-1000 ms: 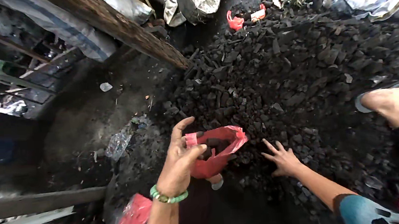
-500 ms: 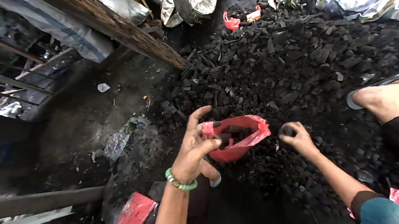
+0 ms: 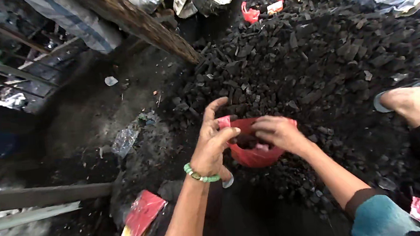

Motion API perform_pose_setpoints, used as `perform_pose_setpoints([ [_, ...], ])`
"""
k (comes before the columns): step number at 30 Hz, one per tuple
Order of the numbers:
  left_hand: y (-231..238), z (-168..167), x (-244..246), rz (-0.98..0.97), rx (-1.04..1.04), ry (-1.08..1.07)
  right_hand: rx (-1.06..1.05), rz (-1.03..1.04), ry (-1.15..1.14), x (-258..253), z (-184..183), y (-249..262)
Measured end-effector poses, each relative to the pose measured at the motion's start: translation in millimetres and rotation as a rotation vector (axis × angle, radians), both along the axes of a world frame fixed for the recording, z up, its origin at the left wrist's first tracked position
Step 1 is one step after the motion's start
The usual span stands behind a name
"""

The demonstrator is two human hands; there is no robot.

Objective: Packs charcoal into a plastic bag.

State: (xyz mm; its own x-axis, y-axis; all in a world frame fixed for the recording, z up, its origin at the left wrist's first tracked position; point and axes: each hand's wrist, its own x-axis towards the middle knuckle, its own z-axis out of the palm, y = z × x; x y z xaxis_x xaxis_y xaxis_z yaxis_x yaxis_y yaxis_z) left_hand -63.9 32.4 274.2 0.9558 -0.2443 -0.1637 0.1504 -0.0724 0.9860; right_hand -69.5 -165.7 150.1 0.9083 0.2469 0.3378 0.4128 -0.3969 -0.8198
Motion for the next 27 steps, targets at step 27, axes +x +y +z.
perform_pose_setpoints([
  [27, 31.5, 6.7, 4.9, 0.185, -0.073, -0.009, -0.797, 0.509, 0.224, -105.2, -174.2, -48.6],
])
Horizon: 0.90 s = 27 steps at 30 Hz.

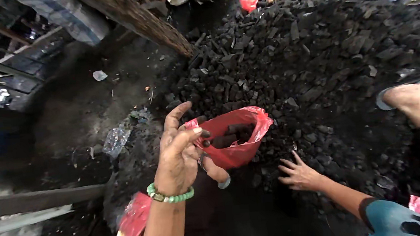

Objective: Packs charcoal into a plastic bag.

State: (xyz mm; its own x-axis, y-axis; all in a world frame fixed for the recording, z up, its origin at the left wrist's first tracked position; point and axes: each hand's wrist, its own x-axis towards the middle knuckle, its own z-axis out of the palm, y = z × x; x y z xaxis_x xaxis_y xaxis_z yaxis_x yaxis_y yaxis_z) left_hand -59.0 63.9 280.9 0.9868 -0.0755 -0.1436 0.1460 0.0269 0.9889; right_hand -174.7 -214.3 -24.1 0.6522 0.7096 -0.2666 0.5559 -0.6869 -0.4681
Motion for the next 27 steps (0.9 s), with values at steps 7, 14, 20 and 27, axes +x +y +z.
perform_pose_setpoints([
  [7, -11.1, -5.2, 1.0, -0.064, -0.002, -0.007, -0.188, -0.358, 0.022, -5.3, 12.9, -45.0],
  [14, -12.0, -9.3, 6.0, -0.093, 0.079, -0.002, -0.271, -0.324, 0.132, -6.6, 19.7, -25.1],
  [20, -14.7, -14.2, 7.5, -0.187, 0.082, -0.016, -0.123, -0.624, 0.343, 32.0, 32.0, -50.3],
  [27, -44.4, -17.5, -4.7, -0.379, 0.156, -0.017, 1.19, -1.098, 0.395, 60.0, 134.2, -43.0],
])
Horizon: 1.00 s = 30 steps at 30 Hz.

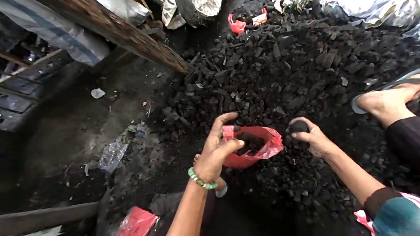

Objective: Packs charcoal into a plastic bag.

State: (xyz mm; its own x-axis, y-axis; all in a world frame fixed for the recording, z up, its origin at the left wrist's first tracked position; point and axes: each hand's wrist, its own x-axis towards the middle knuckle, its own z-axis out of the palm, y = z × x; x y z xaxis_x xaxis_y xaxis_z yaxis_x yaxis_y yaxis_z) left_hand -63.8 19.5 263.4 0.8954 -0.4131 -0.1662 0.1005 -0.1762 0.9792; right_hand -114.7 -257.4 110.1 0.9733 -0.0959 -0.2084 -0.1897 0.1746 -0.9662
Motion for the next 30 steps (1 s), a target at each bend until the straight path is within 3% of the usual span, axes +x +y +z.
perform_pose_setpoints([
  [2, -7.9, -2.1, -4.6, -0.062, 0.004, -0.009, 0.141, 0.023, -0.143, 6.9, 38.5, 20.7],
  [3, -9.7, -3.3, -6.9, -0.091, -0.003, -0.011, 0.106, 0.083, -0.208, 9.8, 50.4, 32.4],
  [5, -11.7, -3.1, -10.2, -0.142, -0.025, 0.011, -0.152, 0.232, -0.281, 14.3, 63.3, 56.3],
  [8, -12.3, -3.6, -13.7, -0.203, -0.052, 0.047, -0.57, 0.478, -0.145, 22.6, 61.1, 86.9],
  [12, -12.2, -5.9, -12.3, -0.168, -0.147, 0.125, -0.684, 0.557, -0.139, 16.5, 65.6, 75.7],
  [14, -9.0, -6.4, -10.9, -0.148, -0.089, 0.109, -0.943, 0.623, -0.175, 6.1, 69.3, 52.5],
  [17, -3.1, -14.6, -10.1, -0.153, 0.399, -0.124, -1.331, 0.89, -0.08, -22.5, 79.4, 27.9],
  [20, -21.5, -18.9, -16.3, -0.361, 1.091, -0.26, -1.479, 1.06, -0.178, -56.5, 81.5, 28.6],
  [22, -30.6, -22.7, -22.9, -0.537, 1.388, -0.206, -1.541, 1.053, -0.277, -70.2, 90.4, 28.8],
  [24, -39.0, -17.8, -29.0, -0.62, 1.535, -0.093, -1.545, 1.021, -0.358, -77.8, 110.7, 26.9],
  [26, -54.2, -2.6, -31.6, -0.688, 1.601, -0.006, -1.509, 0.812, -0.679, -88.2, 125.1, 25.2],
  [28, -69.4, 17.3, -33.0, -0.777, 1.391, 0.034, -1.36, 0.587, -0.927, -94.0, 139.4, 30.9],
  [30, -80.6, 31.9, -37.8, -0.804, 1.014, 0.05, -1.128, 0.479, -0.915, -95.3, 160.9, 37.7],
])
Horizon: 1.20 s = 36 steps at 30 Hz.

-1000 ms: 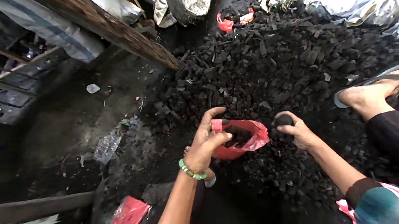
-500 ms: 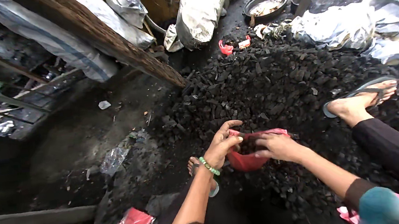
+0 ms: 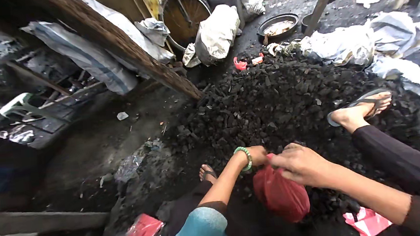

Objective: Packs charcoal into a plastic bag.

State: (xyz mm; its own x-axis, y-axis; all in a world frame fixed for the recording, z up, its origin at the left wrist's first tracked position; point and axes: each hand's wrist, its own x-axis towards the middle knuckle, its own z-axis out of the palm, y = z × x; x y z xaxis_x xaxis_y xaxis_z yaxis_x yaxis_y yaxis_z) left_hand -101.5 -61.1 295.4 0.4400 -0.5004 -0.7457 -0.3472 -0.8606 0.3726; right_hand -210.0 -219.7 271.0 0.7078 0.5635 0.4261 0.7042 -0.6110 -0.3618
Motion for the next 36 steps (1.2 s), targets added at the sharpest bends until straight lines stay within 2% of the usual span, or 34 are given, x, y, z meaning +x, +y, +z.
perform_pose_setpoints([
  [2, -3.2, 2.3, -9.2, 0.215, -0.353, 0.142, 0.169, -0.081, 0.093, 4.6, 15.0, -2.6],
  [4, -3.0, 9.6, -17.6, 0.503, -0.576, 0.359, 0.271, -0.197, 0.153, 11.7, 25.3, -14.9],
  [5, 0.2, 10.2, -19.6, 0.582, -0.662, 0.462, 0.279, -0.268, 0.132, 14.9, 28.8, -23.0],
  [8, 10.3, -3.5, -31.5, 0.608, -0.781, 0.578, 0.181, -0.452, -0.013, 22.9, 30.9, -47.1],
  [10, 9.5, -12.6, -43.5, 0.587, -0.841, 0.554, 0.144, -0.526, -0.027, 26.9, 22.0, -58.6],
  [11, 6.3, -13.6, -48.6, 0.578, -0.862, 0.478, 0.167, -0.554, 0.019, 26.4, 16.9, -61.0],
  [13, -2.2, -6.9, -54.7, 0.521, -0.854, 0.224, 0.353, -0.563, 0.21, 21.9, 8.9, -60.5],
  [16, -14.9, -3.6, -57.4, 0.418, -0.837, -0.167, 0.868, -0.32, 0.637, 12.6, -15.4, -57.6],
  [18, -17.5, -6.9, -59.9, 0.282, -0.834, -0.457, 1.124, -0.209, 0.857, 4.6, -33.3, -51.2],
  [20, -17.4, -22.6, -62.7, 0.097, -0.874, -0.789, 1.242, -0.245, 0.924, 0.4, -45.5, -43.4],
  [22, -18.5, -49.4, -62.2, -0.077, -0.972, -1.166, 1.267, -0.405, 1.0, 2.7, -47.1, -29.7],
  [23, -18.0, -57.8, -62.1, -0.14, -0.988, -1.29, 1.296, -0.434, 1.031, 5.2, -48.0, -24.9],
  [25, -15.9, -63.8, -63.4, -0.198, -0.943, -1.395, 1.354, -0.41, 1.005, 9.5, -50.4, -19.8],
  [27, -14.4, -57.5, -69.5, -0.136, -0.808, -1.259, 1.309, -0.317, 0.946, 12.5, -55.1, -25.3],
  [28, -13.7, -45.3, -74.1, -0.043, -0.709, -1.042, 1.234, -0.293, 0.913, 14.4, -57.1, -28.7],
  [30, -13.7, -16.2, -72.8, 0.236, -0.569, -0.433, 1.002, -0.314, 0.821, 15.0, -58.3, -32.7],
  [33, -15.6, -13.6, -71.8, 0.649, -0.671, 0.203, 0.75, -0.423, 0.649, 10.1, -52.7, -24.9],
  [35, -17.2, -16.3, -74.4, 0.899, -0.743, 0.468, 0.704, -0.506, 0.522, 8.4, -55.8, -14.5],
  [36, -18.1, -16.5, -76.6, 0.963, -0.763, 0.54, 0.664, -0.544, 0.429, 7.7, -59.3, -9.5],
])
